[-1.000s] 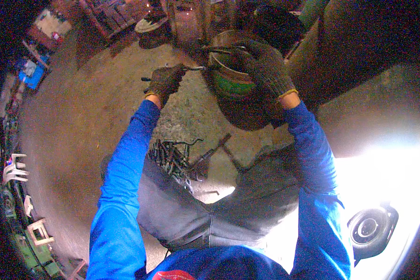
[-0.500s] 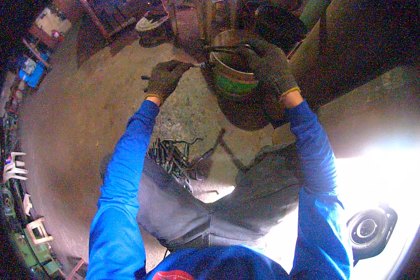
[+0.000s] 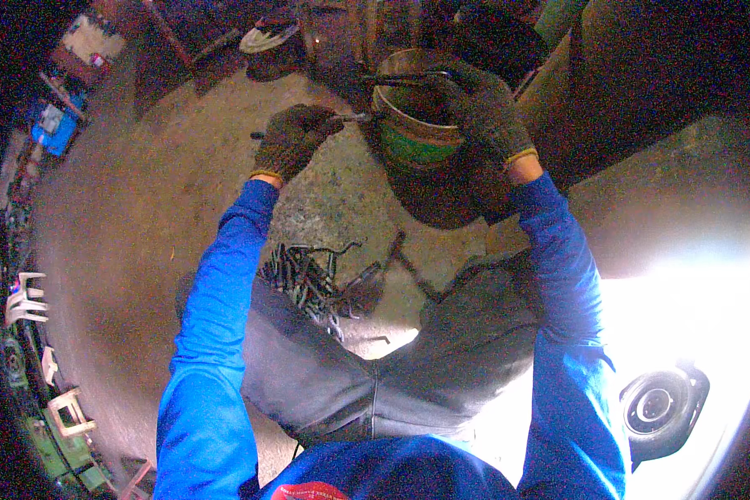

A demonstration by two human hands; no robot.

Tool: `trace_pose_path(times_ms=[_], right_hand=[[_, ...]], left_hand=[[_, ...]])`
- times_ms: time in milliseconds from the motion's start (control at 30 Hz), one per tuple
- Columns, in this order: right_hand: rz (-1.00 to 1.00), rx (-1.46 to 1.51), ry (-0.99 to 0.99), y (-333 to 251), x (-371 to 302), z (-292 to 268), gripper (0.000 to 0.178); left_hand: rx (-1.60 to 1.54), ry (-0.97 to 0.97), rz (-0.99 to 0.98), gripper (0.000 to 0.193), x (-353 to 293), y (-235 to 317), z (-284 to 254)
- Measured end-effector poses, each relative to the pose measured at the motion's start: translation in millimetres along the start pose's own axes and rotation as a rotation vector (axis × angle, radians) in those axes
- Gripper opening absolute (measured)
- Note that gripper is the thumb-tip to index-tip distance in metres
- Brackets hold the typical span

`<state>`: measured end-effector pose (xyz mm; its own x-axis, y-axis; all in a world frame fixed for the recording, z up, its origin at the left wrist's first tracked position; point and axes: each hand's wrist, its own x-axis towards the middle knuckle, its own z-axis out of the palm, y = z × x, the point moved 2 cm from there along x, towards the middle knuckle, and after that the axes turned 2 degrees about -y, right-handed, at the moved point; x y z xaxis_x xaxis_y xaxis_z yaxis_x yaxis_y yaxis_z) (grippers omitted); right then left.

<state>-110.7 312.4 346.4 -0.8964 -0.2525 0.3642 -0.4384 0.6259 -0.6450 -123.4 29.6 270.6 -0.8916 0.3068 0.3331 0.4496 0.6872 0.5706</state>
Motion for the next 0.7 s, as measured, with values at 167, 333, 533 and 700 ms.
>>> trace_pose_path(times_ms=[167,333,533,700], right_hand=[[-0.01,-0.026,-0.008,-4,-1,-2,0.028],[-0.035,-0.073,0.009,2,0,-3,0.028],[0.04,-0.056,-0.005,-3,0,-4,0.031],[0.004,0.009,-0.001,0,-1,-3,0.028]], left_hand=[[0.007,0.033,0.037,0.04,-1,-4,5],[0.042,0.015,0.054,0.039,0,0,3],[0.015,0.058,0.058,0.035,-3,-1,4],[0.032,0.048,0.088,0.03,-1,-7,8]])
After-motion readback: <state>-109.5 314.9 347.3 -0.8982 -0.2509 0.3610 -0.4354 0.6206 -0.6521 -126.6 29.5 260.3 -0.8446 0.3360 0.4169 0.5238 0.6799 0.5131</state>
